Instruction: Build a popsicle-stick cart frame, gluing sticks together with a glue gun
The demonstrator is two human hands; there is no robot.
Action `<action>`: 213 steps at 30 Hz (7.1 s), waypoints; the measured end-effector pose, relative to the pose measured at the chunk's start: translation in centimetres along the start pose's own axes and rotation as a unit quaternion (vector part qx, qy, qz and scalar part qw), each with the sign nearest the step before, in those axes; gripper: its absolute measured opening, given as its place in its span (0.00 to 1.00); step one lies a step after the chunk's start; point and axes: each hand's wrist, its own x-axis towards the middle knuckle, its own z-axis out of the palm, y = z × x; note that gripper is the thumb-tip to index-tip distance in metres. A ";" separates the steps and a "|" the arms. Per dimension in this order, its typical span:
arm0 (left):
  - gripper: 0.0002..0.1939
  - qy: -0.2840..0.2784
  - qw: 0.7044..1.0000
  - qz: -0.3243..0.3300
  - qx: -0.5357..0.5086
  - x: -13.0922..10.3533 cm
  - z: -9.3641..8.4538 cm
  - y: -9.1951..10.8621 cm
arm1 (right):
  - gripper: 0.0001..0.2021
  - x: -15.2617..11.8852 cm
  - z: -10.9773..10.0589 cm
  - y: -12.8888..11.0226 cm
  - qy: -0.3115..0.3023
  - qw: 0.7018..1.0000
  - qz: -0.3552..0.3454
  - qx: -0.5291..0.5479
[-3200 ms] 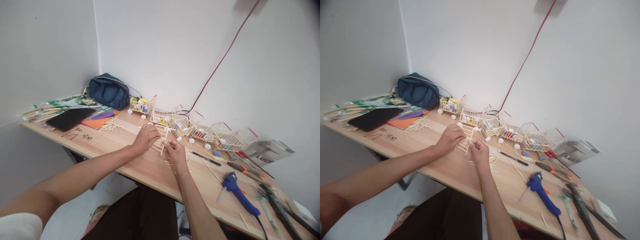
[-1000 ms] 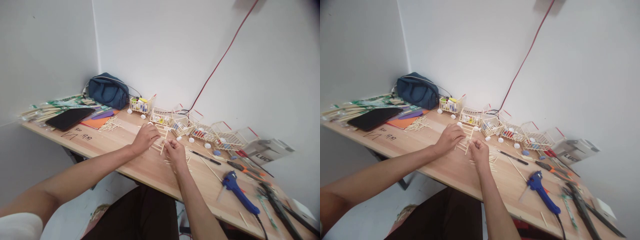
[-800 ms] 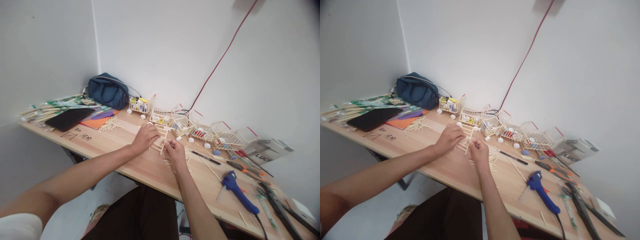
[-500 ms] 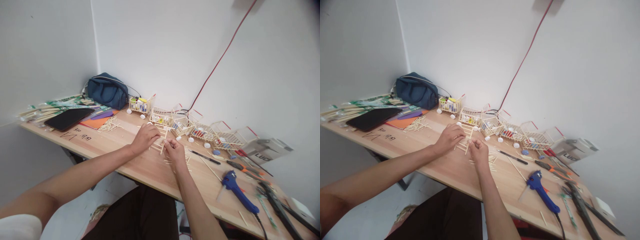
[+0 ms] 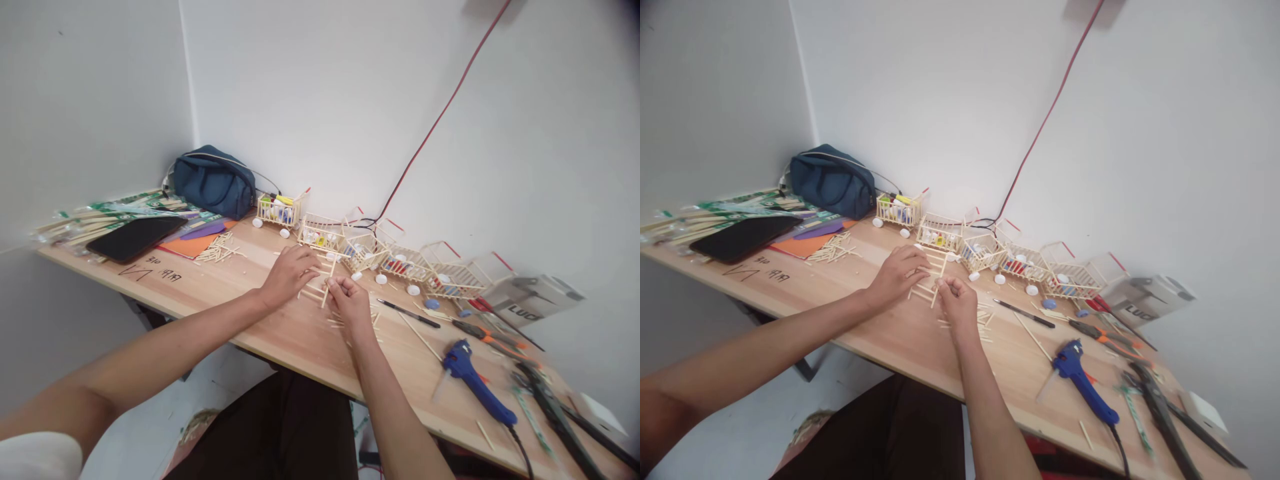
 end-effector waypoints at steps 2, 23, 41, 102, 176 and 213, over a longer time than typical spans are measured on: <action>0.06 0.007 1.000 0.001 -0.002 0.0 -0.1 -0.1 | 0.21 0.0 0.0 0.0 0.002 1.000 0.000 0.002; 0.14 -0.012 0.935 -0.296 -0.196 0.6 0.0 -0.4 | 0.19 0.0 -0.3 -0.1 0.032 0.999 -0.014 0.025; 0.18 -0.037 0.784 -0.407 -0.468 0.8 -0.2 -0.1 | 0.19 0.3 -0.4 0.6 0.022 0.999 -0.022 0.015; 0.19 -0.158 0.735 -0.457 -0.476 0.9 -0.8 -1.2 | 0.23 0.4 -1.6 0.0 0.037 0.995 0.063 0.065; 0.06 -0.193 0.858 -0.364 -0.307 1.1 -0.3 0.8 | 0.06 -1.7 0.6 -0.5 0.092 0.771 -0.334 -0.535; 0.05 -0.188 0.809 -0.427 -0.356 1.2 0.3 0.8 | 0.07 -1.3 -1.9 -0.3 0.071 0.828 -0.322 -0.454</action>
